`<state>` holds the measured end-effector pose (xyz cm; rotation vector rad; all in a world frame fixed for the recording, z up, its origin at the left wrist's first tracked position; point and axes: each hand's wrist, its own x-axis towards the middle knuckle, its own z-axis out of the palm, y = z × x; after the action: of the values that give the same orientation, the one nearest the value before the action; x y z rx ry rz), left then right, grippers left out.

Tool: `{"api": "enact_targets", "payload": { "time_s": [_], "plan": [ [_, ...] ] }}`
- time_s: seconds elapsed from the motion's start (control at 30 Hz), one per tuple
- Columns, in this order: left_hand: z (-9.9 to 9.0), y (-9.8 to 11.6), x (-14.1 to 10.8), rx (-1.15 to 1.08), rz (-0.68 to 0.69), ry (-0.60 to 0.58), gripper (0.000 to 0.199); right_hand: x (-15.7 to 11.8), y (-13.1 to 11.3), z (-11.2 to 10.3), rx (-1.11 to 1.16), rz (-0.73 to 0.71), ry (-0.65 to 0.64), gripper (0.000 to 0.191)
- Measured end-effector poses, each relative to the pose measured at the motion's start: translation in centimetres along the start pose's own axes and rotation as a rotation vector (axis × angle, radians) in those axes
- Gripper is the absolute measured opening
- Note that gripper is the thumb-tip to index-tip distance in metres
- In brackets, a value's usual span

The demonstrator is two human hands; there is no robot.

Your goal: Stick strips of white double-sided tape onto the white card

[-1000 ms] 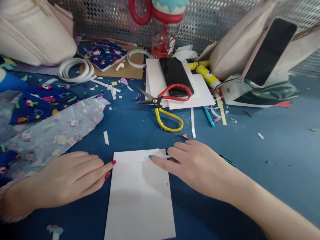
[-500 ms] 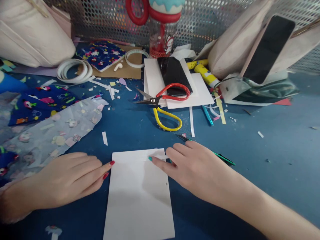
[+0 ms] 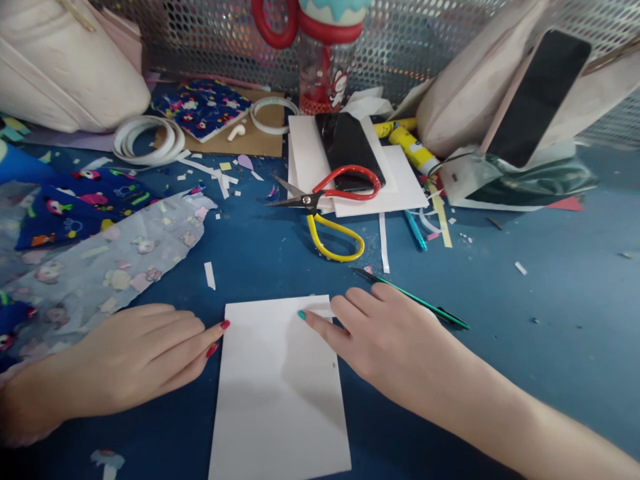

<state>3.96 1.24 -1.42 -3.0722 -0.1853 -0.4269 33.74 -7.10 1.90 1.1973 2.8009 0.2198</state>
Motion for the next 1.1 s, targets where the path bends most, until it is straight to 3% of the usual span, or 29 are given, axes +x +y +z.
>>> {"api": "enact_targets", "payload": {
  "time_s": [0.2, 0.37, 0.53, 0.67, 0.87, 1.1],
  "plan": [
    [0.0, -0.1, 0.7, -0.048, -0.02, 0.063, 0.02, 0.1, 0.0, 0.1, 0.017, 0.01, 0.012, 0.04],
    [0.3, 0.3, 1.3, -0.156, -0.013, -0.011, 0.029, 0.0, 0.2, 0.0, -0.012, -0.031, 0.01, 0.039],
    [0.3, 0.4, 2.0, -0.117, 0.02, -0.015, 0.026, -0.4, 0.3, 0.2, -0.023, -0.042, -0.021, 0.043],
    [0.0, 0.3, 3.5, -0.122, 0.02, -0.096, 0.022, -0.5, 0.3, 0.4, 0.014, -0.013, -0.056, 0.043],
    [-0.3, 0.3, 5.2, -0.087, 0.019, -0.181, 0.036, -0.5, 0.4, -0.6, 0.094, 0.031, -0.098, 0.044],
    [-0.1, 0.1, 5.8, -0.121, 0.014, -0.281, 0.041, -0.6, 1.1, -1.7, 0.177, 0.06, -0.137, 0.03]
  ]
}}
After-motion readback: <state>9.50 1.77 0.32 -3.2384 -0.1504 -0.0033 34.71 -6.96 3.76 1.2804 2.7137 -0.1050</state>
